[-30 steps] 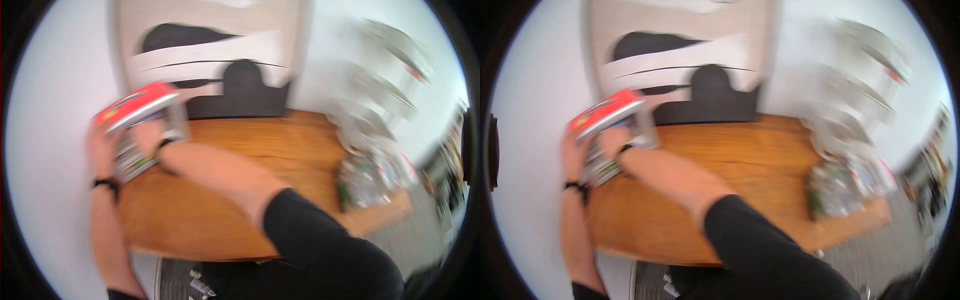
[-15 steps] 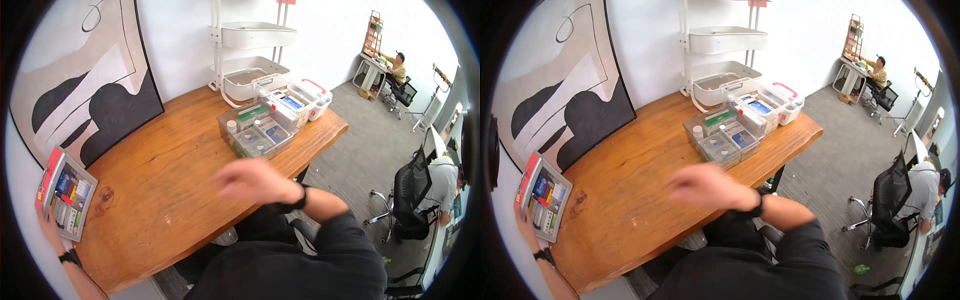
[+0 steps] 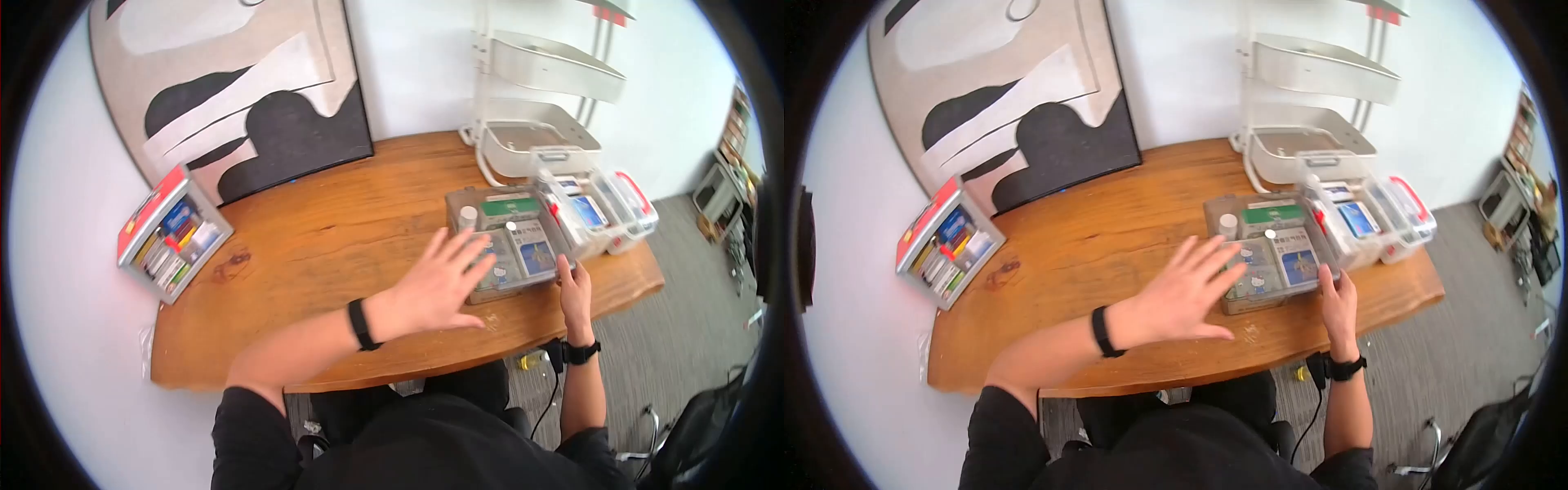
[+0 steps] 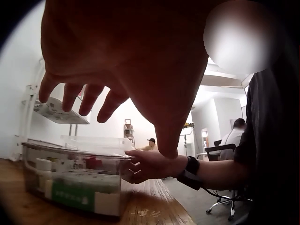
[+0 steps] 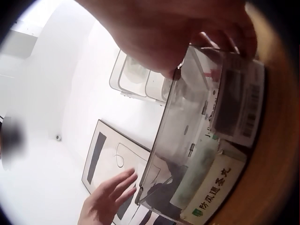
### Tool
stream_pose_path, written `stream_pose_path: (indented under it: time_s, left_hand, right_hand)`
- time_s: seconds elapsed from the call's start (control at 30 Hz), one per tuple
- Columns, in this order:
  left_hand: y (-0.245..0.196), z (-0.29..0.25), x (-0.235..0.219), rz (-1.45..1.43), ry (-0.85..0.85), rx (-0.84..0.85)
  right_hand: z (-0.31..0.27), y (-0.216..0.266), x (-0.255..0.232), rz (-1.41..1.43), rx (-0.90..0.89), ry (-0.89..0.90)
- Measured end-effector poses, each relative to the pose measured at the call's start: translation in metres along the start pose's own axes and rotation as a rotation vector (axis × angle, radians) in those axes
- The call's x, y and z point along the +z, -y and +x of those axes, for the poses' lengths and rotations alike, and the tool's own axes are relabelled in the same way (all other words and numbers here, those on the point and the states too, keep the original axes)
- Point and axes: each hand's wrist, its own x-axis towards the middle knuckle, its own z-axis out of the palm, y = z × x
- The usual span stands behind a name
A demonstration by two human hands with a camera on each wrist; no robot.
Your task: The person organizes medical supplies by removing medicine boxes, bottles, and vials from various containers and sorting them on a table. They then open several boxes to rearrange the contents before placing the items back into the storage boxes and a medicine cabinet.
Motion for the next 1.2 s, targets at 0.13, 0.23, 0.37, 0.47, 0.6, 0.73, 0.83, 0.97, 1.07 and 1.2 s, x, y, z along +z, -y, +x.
stream_pose_path:
  time_s: [0.13, 0.23, 0.37, 0.47, 0.6, 0.73, 0.83, 0.97, 1.07, 1.2]
  left_hand:
    - [0.012, 0.003, 0.012, 0.061, 0.173, -0.092]
    - [0.037, -0.033, 0.007, 0.168, 0.234, -0.264]
    - [0.101, -0.118, -0.009, 0.374, 0.176, -0.483]
    - [0.144, -0.171, -0.032, 0.483, 0.191, -0.631]
    - [0.188, -0.238, -0.059, 0.571, 0.235, -0.869]
    - [0.225, -0.284, -0.075, 0.611, 0.229, -0.980]
    - [0.240, -0.298, -0.078, 0.631, 0.203, -0.978]
    - [0.262, -0.321, -0.072, 0.584, -0.021, -0.791]
    - [0.272, -0.320, -0.068, 0.542, 0.006, -0.864]
    - [0.267, -0.305, -0.067, 0.516, 0.082, -0.970]
  right_hand:
    - [-0.025, 0.047, 0.045, -0.163, -0.063, 0.132]
    - [-0.039, 0.072, 0.094, -0.136, -0.100, 0.432]
    - [-0.036, 0.108, 0.155, -0.333, -0.285, 1.029]
    - [-0.044, 0.156, 0.154, -0.330, -0.613, 0.967]
    - [-0.006, 0.184, 0.071, -0.484, -0.808, 0.444]
    - [0.039, 0.158, -0.030, -0.674, -0.753, 0.113]
    - [0.054, 0.132, -0.084, -0.953, -0.580, 0.212]
    - [0.069, 0.107, -0.093, -1.107, -0.517, 0.241]
    - [0.072, 0.096, -0.077, -0.949, -0.733, 0.232]
    - [0.050, 0.115, -0.040, -0.909, -0.856, 0.351]
